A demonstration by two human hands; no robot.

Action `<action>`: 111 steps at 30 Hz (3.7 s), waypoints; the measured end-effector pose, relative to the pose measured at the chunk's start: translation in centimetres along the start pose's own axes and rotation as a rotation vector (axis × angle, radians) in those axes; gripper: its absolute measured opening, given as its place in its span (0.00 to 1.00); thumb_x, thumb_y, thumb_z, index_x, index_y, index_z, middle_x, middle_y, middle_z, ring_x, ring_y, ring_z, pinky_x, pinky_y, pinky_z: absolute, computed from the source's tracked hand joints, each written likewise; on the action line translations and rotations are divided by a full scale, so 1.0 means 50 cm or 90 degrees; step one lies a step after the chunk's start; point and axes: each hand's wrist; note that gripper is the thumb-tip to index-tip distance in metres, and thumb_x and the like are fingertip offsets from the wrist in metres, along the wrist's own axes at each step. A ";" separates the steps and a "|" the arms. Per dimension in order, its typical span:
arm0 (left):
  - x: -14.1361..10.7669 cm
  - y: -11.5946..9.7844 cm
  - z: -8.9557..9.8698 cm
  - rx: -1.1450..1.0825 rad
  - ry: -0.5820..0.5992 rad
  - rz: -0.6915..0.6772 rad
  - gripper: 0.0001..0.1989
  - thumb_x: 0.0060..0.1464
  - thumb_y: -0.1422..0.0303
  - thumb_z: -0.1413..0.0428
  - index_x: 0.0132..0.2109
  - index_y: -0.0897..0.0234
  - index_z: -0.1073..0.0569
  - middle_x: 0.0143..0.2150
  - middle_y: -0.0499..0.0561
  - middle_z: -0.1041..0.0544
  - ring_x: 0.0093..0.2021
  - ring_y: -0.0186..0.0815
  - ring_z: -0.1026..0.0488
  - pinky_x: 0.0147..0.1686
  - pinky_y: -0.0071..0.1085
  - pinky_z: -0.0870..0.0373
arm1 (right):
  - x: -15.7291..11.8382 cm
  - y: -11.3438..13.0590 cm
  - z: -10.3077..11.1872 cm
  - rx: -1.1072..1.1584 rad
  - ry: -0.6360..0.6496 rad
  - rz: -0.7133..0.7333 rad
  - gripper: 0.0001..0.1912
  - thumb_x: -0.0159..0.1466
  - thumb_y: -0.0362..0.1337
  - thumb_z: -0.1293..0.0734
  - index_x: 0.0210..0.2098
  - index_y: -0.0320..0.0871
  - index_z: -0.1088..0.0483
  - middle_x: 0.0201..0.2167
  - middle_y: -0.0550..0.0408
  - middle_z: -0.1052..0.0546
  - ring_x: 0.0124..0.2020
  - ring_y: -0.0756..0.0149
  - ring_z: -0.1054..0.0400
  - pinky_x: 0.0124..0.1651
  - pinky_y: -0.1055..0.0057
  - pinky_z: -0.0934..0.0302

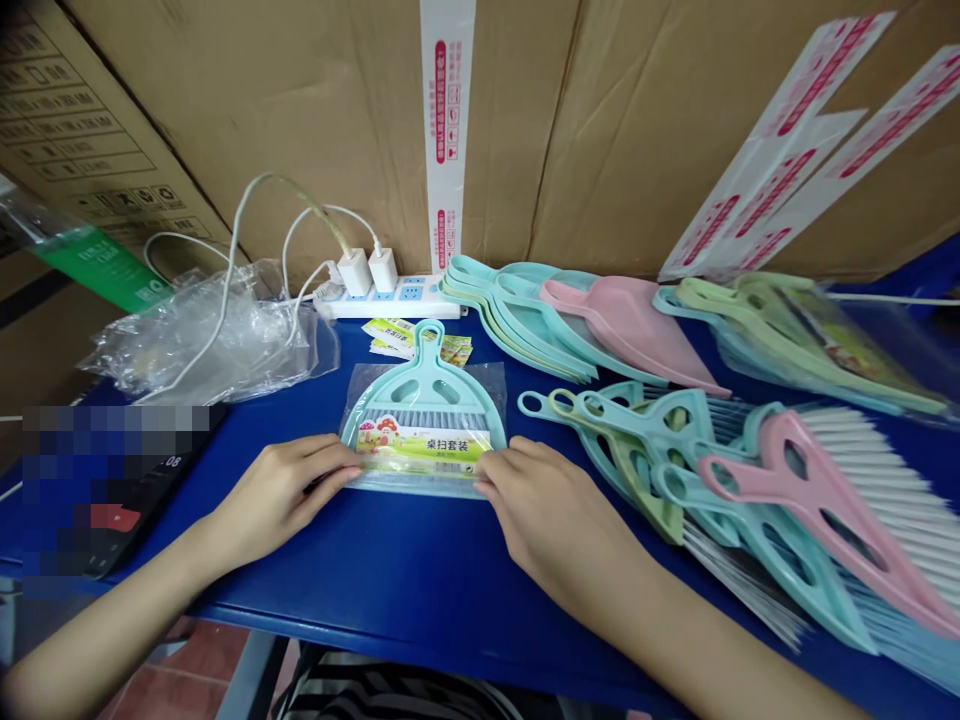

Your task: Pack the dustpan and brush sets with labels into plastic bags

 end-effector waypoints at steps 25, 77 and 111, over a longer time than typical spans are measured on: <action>0.012 -0.014 -0.029 0.011 -0.067 0.074 0.08 0.58 0.74 0.52 0.31 0.60 0.40 0.23 0.40 0.33 0.18 0.27 0.36 0.21 0.23 0.43 | 0.029 -0.010 0.000 0.205 -0.013 -0.121 0.04 0.63 0.31 0.46 0.35 0.48 0.45 0.13 0.71 0.49 0.11 0.70 0.51 0.18 0.72 0.58; 0.048 -0.041 -0.023 0.349 0.036 -0.184 0.20 0.63 0.78 0.57 0.57 0.65 0.30 0.40 0.55 0.27 0.43 0.40 0.28 0.37 0.33 0.34 | 0.032 0.022 -0.027 -0.245 -0.108 0.202 0.18 0.64 0.24 0.42 0.46 0.36 0.24 0.28 0.51 0.27 0.33 0.60 0.38 0.36 0.65 0.50; 0.014 0.013 0.041 0.205 -0.013 -0.006 0.21 0.56 0.80 0.56 0.38 0.59 0.20 0.32 0.52 0.34 0.33 0.39 0.38 0.32 0.36 0.34 | 0.023 -0.055 0.056 -0.040 -0.004 0.160 0.21 0.71 0.37 0.47 0.32 0.45 0.25 0.26 0.54 0.27 0.29 0.64 0.33 0.36 0.66 0.40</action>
Point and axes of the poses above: each hand's wrist, its own x-axis towards the middle knuckle, its own z-axis out of the back of the hand, y = z × x
